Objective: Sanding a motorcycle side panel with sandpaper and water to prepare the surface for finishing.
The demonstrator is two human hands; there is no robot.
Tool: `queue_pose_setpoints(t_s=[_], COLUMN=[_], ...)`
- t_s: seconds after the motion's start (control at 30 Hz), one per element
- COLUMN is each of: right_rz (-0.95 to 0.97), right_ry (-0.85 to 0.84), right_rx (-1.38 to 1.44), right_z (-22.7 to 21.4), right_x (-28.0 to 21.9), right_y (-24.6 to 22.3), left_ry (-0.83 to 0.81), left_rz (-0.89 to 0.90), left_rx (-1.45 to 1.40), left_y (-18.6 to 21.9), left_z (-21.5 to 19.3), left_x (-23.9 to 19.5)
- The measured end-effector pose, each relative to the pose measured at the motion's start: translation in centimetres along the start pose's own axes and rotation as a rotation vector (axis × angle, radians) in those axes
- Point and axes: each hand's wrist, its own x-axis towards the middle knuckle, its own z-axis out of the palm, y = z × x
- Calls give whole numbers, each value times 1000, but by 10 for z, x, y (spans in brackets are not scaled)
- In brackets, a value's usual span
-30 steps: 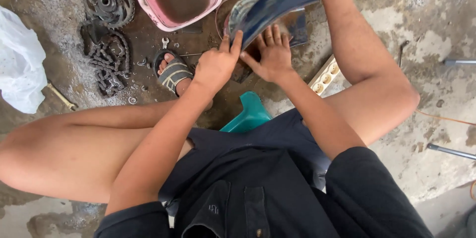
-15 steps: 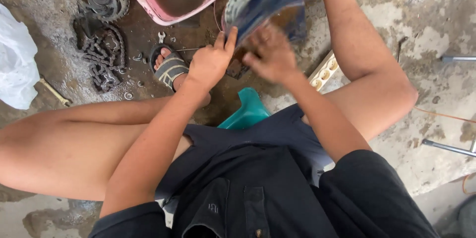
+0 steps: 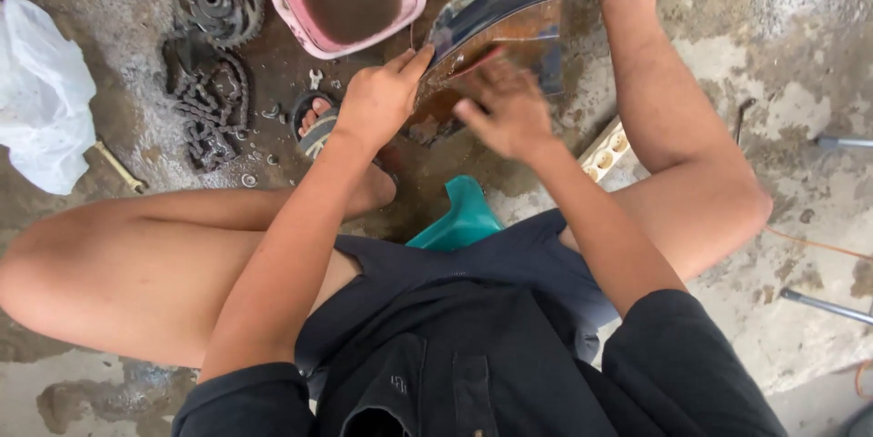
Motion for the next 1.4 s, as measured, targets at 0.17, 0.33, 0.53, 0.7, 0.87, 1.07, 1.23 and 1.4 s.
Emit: queue_pose_setpoints(t_s=[0.17, 0.33, 0.53, 0.7, 0.87, 1.07, 1.23, 1.4], right_rz=[-6, 70, -20, -121, 6, -13, 18, -53], right_ry=[82, 93, 89, 57, -104, 2, 10, -165], right_rx=[-41, -88, 2, 195, -25, 9, 37, 168], right_z=[7, -6, -14, -21, -32, -20, -32, -39], right_x=[3, 10, 11, -5, 0, 0, 4, -6], right_y=[1, 17, 1, -6, -15, -5, 2, -19], left_ry=[44, 31, 25, 0, 7, -58, -43, 32], left_rz=[-41, -78, -82, -47, -41, -22, 3, 40], left_rx=[-36, -110, -176, -122, -84, -30, -6, 115], left_y=[-8, 4, 2, 4, 7, 8, 8, 4], left_z=[-4, -9, 0, -2, -9, -24, -21, -5], left_x=[4, 7, -1, -3, 8, 16, 13, 7])
